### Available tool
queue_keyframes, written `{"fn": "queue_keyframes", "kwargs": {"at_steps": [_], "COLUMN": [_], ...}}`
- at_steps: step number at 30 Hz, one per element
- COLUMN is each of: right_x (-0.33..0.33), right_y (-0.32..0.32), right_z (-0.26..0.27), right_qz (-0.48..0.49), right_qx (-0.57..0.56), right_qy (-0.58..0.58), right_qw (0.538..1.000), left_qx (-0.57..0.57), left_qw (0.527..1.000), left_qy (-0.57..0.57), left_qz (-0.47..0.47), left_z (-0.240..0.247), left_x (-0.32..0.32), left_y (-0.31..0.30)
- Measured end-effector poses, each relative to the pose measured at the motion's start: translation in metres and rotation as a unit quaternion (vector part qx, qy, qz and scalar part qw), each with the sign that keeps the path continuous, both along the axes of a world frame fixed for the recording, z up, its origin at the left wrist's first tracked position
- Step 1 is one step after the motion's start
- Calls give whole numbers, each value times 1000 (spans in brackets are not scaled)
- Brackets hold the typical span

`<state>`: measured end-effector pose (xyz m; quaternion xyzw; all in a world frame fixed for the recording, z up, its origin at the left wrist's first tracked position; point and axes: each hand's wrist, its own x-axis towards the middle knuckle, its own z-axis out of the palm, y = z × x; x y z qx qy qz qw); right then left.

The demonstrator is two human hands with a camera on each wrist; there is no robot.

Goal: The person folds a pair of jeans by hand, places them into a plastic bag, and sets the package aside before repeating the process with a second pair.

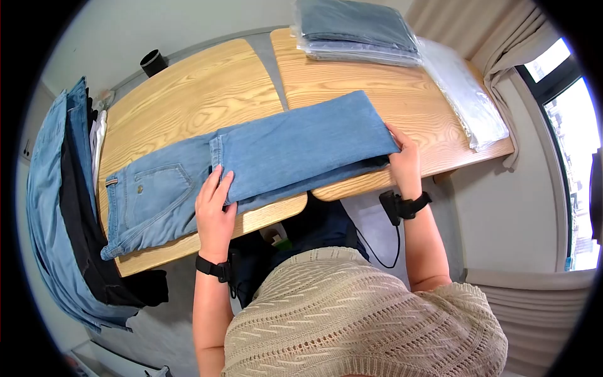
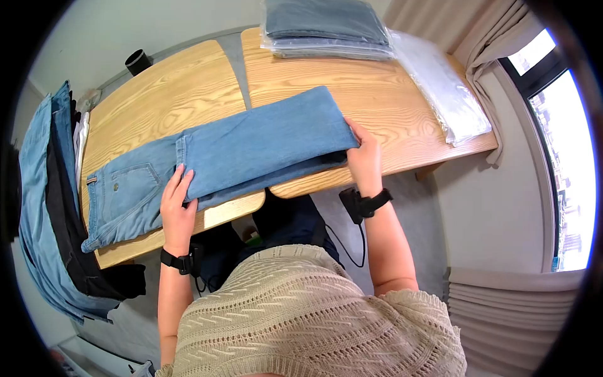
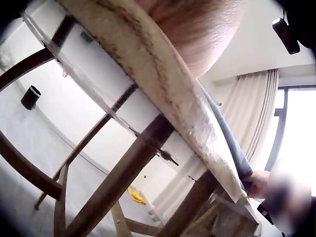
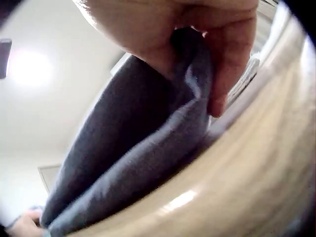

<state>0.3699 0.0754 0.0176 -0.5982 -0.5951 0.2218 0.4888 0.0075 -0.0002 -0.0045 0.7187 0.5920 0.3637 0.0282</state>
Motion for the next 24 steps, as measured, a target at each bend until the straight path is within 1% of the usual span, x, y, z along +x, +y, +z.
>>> {"fn": "queue_keyframes", "kwargs": {"at_steps": [1,2,4,5,6,7,8,9,11,12,14,15,16,17,18,19,21,22,24], "right_x": [-1,1,2,4,8,14,23,22,17,18,19,18,16,12,3,1,1,2,5], "right_y": [-7,-11,-15,-12,-10,-8,-5,-6,-6,-2,7,6,3,-2,-10,-14,-20,-21,-23], "right_z": [3,1,-7,-7,-7,-7,-12,-8,3,0,-9,-9,-9,-9,-3,-3,-6,-12,-15], "right_qz": [-27,-28,-79,-79,-55,-31,44,41,97,97,85,88,70,48,27,31,5,-9,-12], "right_qx": [45,42,97,97,0,-97,-78,-80,-110,-110,-92,-93,-21,52,57,56,95,48,44], "right_qy": [-97,-98,-255,-252,-100,55,90,91,200,200,136,138,-54,-241,-237,-236,-268,-280,-279], "right_qw": [994,994,959,960,993,993,992,992,969,969,983,982,996,968,970,970,959,959,959], "left_qx": [-2,-5,-9,-14,-21,-23,-26,-29,-31,-31,-33,-37,-38,-11,16,15,-27,-5,-14], "left_qw": [1000,1000,1000,1000,1000,1000,999,999,999,999,999,998,998,999,998,998,998,999,999], "left_qy": [-1,-7,-9,-11,-15,-14,-24,-34,-32,-29,-35,-39,-39,-47,-55,-54,-30,6,11], "left_qz": [-1,-1,-2,1,4,4,4,3,4,11,10,11,15,24,33,36,52,43,39], "left_z": [0,0,1,2,3,4,4,5,3,2,3,4,3,3,3,4,8,7,8], "left_x": [2,4,5,6,6,7,7,7,7,7,9,9,8,7,6,6,7,9,13], "left_y": [0,0,0,1,1,1,0,1,1,1,3,3,3,5,6,5,4,5,5]}}
